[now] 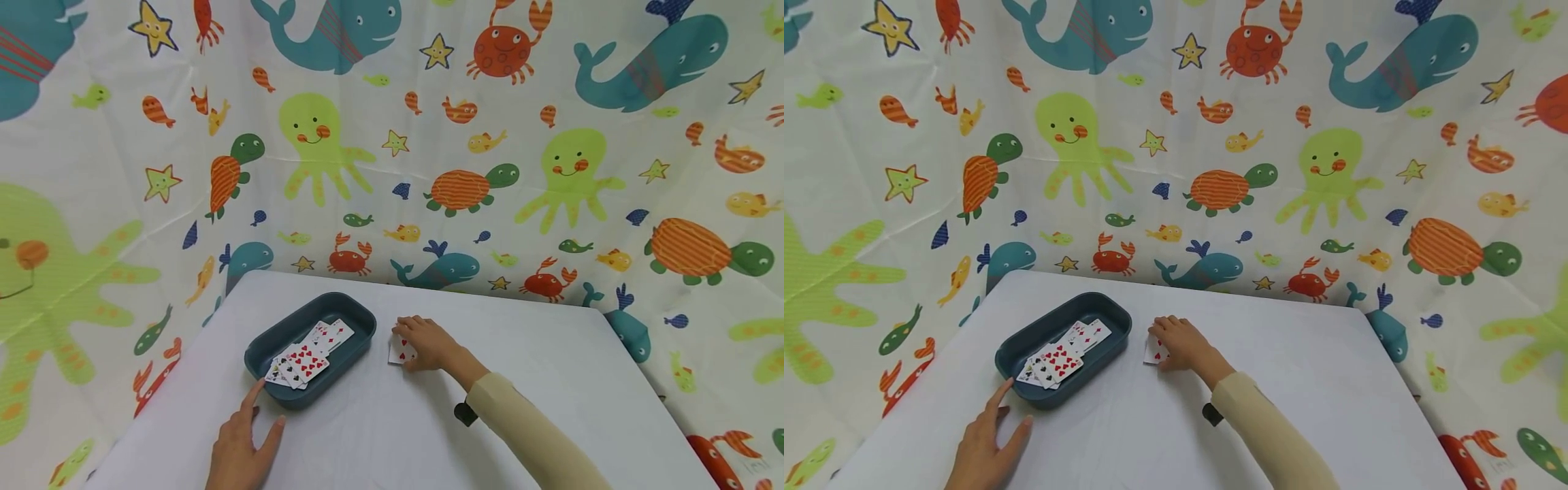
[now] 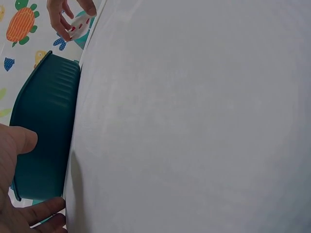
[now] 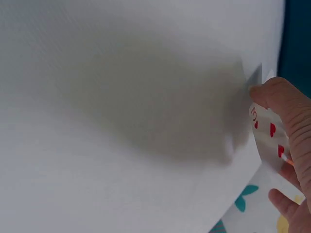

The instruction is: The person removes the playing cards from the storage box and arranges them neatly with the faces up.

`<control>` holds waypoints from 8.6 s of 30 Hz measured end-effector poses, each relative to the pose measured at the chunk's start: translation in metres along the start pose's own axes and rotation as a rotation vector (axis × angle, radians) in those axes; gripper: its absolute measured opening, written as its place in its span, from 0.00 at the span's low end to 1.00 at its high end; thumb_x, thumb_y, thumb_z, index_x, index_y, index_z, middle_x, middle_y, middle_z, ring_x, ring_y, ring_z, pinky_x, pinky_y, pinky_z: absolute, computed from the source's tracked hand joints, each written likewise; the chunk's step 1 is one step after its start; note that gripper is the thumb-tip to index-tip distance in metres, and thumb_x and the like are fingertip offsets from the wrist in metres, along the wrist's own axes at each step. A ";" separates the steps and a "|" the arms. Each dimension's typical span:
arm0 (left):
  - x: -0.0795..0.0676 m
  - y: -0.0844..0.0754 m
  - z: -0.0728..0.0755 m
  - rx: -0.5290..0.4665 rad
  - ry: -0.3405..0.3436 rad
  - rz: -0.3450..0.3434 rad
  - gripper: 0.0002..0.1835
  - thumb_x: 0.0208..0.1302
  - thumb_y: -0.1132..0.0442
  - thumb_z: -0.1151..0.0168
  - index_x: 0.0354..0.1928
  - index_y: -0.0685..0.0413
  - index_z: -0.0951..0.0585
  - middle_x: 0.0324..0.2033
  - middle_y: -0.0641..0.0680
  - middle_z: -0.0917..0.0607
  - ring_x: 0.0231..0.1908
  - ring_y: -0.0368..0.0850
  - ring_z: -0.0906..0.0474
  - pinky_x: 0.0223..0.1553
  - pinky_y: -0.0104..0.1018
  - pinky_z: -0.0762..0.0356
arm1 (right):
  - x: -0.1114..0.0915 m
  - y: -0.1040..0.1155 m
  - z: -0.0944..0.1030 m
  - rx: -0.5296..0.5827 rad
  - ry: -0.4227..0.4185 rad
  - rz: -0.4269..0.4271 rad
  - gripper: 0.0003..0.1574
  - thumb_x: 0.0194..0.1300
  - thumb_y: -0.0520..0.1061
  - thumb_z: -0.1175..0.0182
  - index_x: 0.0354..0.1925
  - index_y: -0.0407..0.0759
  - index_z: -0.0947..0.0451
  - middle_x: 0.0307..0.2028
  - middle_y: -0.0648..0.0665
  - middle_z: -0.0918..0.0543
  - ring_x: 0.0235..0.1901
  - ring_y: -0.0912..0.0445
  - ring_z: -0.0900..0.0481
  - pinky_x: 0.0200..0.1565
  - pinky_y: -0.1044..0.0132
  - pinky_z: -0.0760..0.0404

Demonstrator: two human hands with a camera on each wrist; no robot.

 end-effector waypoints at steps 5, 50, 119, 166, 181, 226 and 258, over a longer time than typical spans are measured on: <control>0.004 0.001 0.002 -0.001 0.011 0.001 0.47 0.70 0.46 0.38 0.82 0.43 0.53 0.66 0.74 0.29 0.62 0.76 0.35 0.61 0.77 0.40 | 0.013 -0.005 0.001 -0.008 -0.012 -0.014 0.46 0.57 0.51 0.23 0.70 0.46 0.29 0.72 0.41 0.30 0.70 0.44 0.33 0.71 0.43 0.35; -0.018 0.001 -0.004 -0.006 -0.014 -0.003 0.47 0.69 0.46 0.37 0.81 0.44 0.51 0.65 0.73 0.27 0.61 0.75 0.33 0.61 0.77 0.41 | -0.029 -0.032 -0.025 0.538 -0.324 -0.177 0.48 0.59 0.55 0.25 0.72 0.44 0.31 0.67 0.42 0.27 0.69 0.44 0.31 0.69 0.42 0.33; -0.021 -0.001 -0.001 0.019 -0.020 -0.031 0.46 0.69 0.47 0.36 0.80 0.45 0.51 0.64 0.73 0.26 0.58 0.74 0.30 0.58 0.76 0.36 | 0.045 0.162 -0.014 0.486 -0.099 0.139 0.56 0.59 0.62 0.26 0.78 0.52 0.40 0.74 0.50 0.32 0.74 0.54 0.36 0.69 0.52 0.31; -0.013 -0.006 -0.003 -0.082 0.035 0.018 0.47 0.71 0.41 0.40 0.80 0.44 0.54 0.60 0.72 0.22 0.58 0.69 0.28 0.55 0.71 0.28 | 0.103 0.152 -0.037 0.236 0.156 -0.003 0.52 0.51 0.62 0.21 0.71 0.56 0.30 0.69 0.51 0.28 0.69 0.55 0.34 0.70 0.56 0.32; -0.014 -0.005 -0.002 -0.105 0.023 -0.014 0.45 0.71 0.45 0.39 0.80 0.45 0.53 0.60 0.72 0.22 0.60 0.71 0.29 0.57 0.72 0.30 | 0.099 0.151 -0.033 0.230 0.079 -0.002 0.54 0.49 0.68 0.22 0.71 0.57 0.29 0.68 0.51 0.28 0.67 0.57 0.32 0.67 0.58 0.29; -0.036 -0.008 -0.009 -0.104 0.027 0.057 0.46 0.72 0.44 0.39 0.80 0.46 0.54 0.60 0.73 0.24 0.60 0.73 0.32 0.57 0.74 0.32 | 0.011 0.134 0.010 0.934 -0.314 0.104 0.47 0.56 0.55 0.22 0.70 0.54 0.28 0.70 0.49 0.30 0.62 0.58 0.26 0.62 0.61 0.23; -0.028 -0.008 -0.009 -0.094 0.033 0.031 0.48 0.72 0.43 0.41 0.82 0.44 0.58 0.62 0.73 0.25 0.61 0.73 0.34 0.56 0.72 0.31 | -0.060 0.026 -0.009 0.961 -0.478 -0.172 0.50 0.56 0.57 0.23 0.72 0.48 0.31 0.69 0.44 0.30 0.65 0.45 0.26 0.63 0.51 0.24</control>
Point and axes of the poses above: each hand's wrist, its own x-axis towards the middle knuckle, its own z-axis out of the back of the hand, y = z × x, the point moved 9 cm from there along x, towards the middle knuckle
